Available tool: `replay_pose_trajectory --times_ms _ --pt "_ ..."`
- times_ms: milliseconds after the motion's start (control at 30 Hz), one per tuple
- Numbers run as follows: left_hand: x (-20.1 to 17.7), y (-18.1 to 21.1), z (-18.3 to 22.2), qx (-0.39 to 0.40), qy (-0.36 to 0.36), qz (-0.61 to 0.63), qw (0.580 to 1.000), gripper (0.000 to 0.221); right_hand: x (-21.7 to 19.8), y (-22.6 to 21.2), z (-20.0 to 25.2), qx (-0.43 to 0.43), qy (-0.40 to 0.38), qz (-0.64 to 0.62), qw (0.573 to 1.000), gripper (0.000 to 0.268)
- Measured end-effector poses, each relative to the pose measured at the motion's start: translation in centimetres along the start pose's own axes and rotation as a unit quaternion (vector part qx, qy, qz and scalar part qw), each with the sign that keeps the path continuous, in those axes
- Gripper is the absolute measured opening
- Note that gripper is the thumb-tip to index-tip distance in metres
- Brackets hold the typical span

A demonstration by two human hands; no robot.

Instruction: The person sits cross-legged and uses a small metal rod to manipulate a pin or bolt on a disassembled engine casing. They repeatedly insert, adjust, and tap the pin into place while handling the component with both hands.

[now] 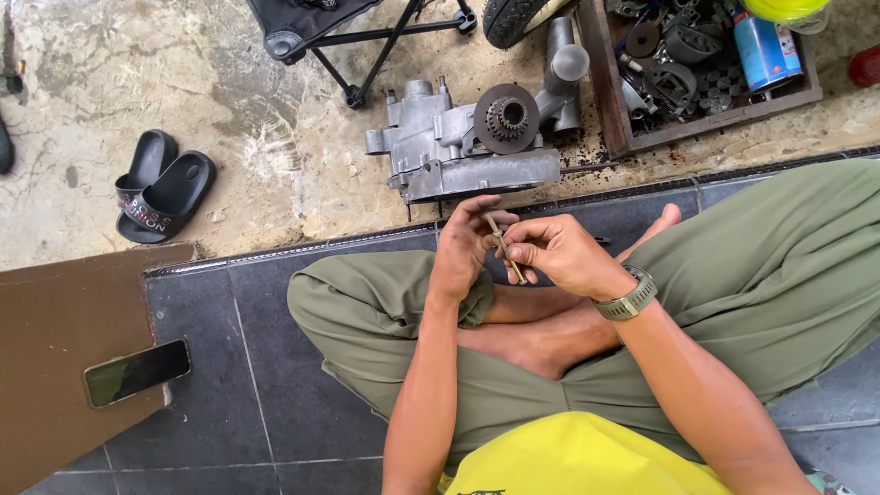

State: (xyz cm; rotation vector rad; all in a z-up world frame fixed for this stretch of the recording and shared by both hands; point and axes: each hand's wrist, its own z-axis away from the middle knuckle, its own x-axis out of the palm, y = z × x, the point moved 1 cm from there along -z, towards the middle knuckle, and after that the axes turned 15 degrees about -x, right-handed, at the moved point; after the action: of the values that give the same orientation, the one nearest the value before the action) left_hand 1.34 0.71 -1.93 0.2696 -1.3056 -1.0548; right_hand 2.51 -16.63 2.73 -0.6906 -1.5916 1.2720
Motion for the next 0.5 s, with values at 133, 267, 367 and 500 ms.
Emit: replay_pose_trajectory --times_ms 133,267,367,500 --pt "-0.94 -1.01 -0.67 0.024 0.031 -0.09 0.995 0.04 -0.02 -0.26 -0.03 -0.004 -0.006 0.002 1.0 0.017" --pt "-0.92 -0.71 -0.51 0.008 0.016 -0.008 1.0 0.046 -0.1 0.14 -0.15 -0.002 -0.007 0.002 1.0 0.016" --pt "-0.57 -0.48 -0.36 0.008 0.013 -0.048 0.999 0.049 -0.25 0.34 -0.05 0.0 0.0 -0.001 1.0 0.015" --pt "-1.27 -1.03 -0.57 0.024 0.05 -0.127 0.99 0.034 -0.33 0.03 -0.04 -0.003 0.001 -0.007 1.0 0.015"
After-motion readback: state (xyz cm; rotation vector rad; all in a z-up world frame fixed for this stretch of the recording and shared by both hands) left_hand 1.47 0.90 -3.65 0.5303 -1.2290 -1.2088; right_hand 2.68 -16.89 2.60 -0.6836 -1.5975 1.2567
